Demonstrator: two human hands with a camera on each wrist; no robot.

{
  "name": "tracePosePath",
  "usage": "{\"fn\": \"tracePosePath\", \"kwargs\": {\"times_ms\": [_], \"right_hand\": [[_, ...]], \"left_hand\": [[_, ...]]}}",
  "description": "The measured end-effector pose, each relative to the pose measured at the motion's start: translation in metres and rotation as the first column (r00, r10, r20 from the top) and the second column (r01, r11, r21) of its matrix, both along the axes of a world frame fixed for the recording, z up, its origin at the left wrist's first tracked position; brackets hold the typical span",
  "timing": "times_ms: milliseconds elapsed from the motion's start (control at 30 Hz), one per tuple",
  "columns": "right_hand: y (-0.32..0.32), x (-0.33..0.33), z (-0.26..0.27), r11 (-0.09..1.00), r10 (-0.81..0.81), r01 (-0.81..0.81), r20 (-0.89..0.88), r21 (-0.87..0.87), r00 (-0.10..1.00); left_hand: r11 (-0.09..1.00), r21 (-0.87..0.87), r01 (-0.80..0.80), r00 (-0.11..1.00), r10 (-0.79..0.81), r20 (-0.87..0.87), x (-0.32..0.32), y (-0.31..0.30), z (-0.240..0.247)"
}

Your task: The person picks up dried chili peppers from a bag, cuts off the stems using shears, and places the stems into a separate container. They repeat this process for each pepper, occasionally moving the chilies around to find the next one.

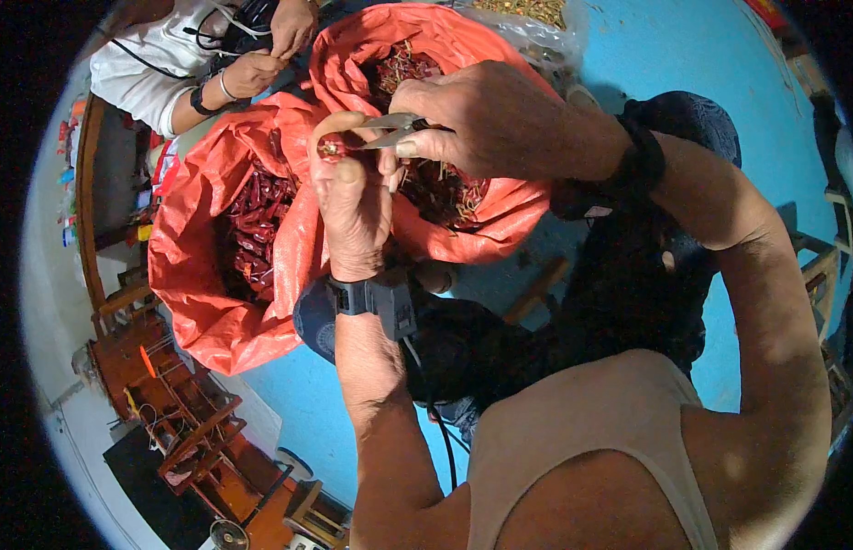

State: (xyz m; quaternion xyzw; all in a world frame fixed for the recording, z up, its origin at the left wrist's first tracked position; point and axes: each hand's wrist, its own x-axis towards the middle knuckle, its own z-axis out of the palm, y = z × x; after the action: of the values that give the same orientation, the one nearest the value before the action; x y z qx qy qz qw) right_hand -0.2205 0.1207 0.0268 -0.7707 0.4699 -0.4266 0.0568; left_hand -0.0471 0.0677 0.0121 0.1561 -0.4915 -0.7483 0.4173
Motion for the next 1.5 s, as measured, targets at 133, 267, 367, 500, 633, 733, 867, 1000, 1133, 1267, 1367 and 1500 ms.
{"fn": "tracePosePath", "kwargs": {"times_ms": [133,267,367,500,633,733,867,1000,1133,1267,1367,1500], "right_hand": [[-0.001,0.000,-0.003,1.000,0.004,-0.004,0.023,-0.017,1.000],[-0.001,-0.005,0.002,0.996,0.020,-0.022,-0.027,-0.089,0.999],[0.001,-0.007,0.002,0.997,0.025,-0.028,-0.044,-0.074,0.999],[0.006,-0.010,0.008,1.000,0.022,-0.021,-0.068,0.004,0.997],[0.008,-0.012,0.005,0.999,0.037,-0.035,-0.112,0.020,0.993],[0.009,-0.012,0.003,0.999,0.006,0.004,-0.202,0.048,0.979],[0.008,-0.017,0.003,0.999,0.049,-0.051,-0.249,-0.004,0.967],[0.004,-0.019,-0.005,0.987,0.141,-0.150,-0.124,-0.063,0.982],[0.012,-0.022,0.004,0.996,0.089,-0.093,-0.192,-0.013,0.977],[0.015,-0.021,0.003,0.995,0.051,-0.021,-0.308,0.098,0.950],[0.013,-0.023,-0.007,0.993,0.102,-0.088,-0.211,0.075,0.972],[0.015,-0.017,-0.016,0.995,0.095,-0.086,-0.190,0.055,0.977]], "left_hand": [[0.991,-0.135,0.009,0.985,0.015,0.172,-0.006,0.003,0.007],[0.986,-0.154,-0.068,0.967,0.103,0.233,-0.012,0.007,0.012],[0.984,-0.170,-0.046,0.964,0.089,0.252,-0.012,0.009,0.015],[0.989,-0.143,-0.043,0.952,0.084,0.295,-0.012,0.012,0.013],[0.969,-0.243,0.036,0.918,0.064,0.391,-0.003,0.008,0.004],[0.943,-0.325,0.070,0.882,0.094,0.462,0.001,0.007,0.000],[0.923,-0.371,0.105,0.840,0.117,0.530,0.004,0.004,-0.005],[0.928,-0.356,0.113,0.848,0.097,0.522,0.003,0.007,-0.003],[0.947,-0.275,0.169,0.837,0.010,0.547,0.004,0.007,-0.003],[0.922,-0.325,0.211,0.825,0.011,0.565,0.003,0.006,-0.004],[0.931,-0.281,0.232,0.815,-0.028,0.579,0.002,0.010,-0.001],[0.949,-0.208,0.236,0.820,-0.080,0.566,0.006,0.010,-0.002]]}}
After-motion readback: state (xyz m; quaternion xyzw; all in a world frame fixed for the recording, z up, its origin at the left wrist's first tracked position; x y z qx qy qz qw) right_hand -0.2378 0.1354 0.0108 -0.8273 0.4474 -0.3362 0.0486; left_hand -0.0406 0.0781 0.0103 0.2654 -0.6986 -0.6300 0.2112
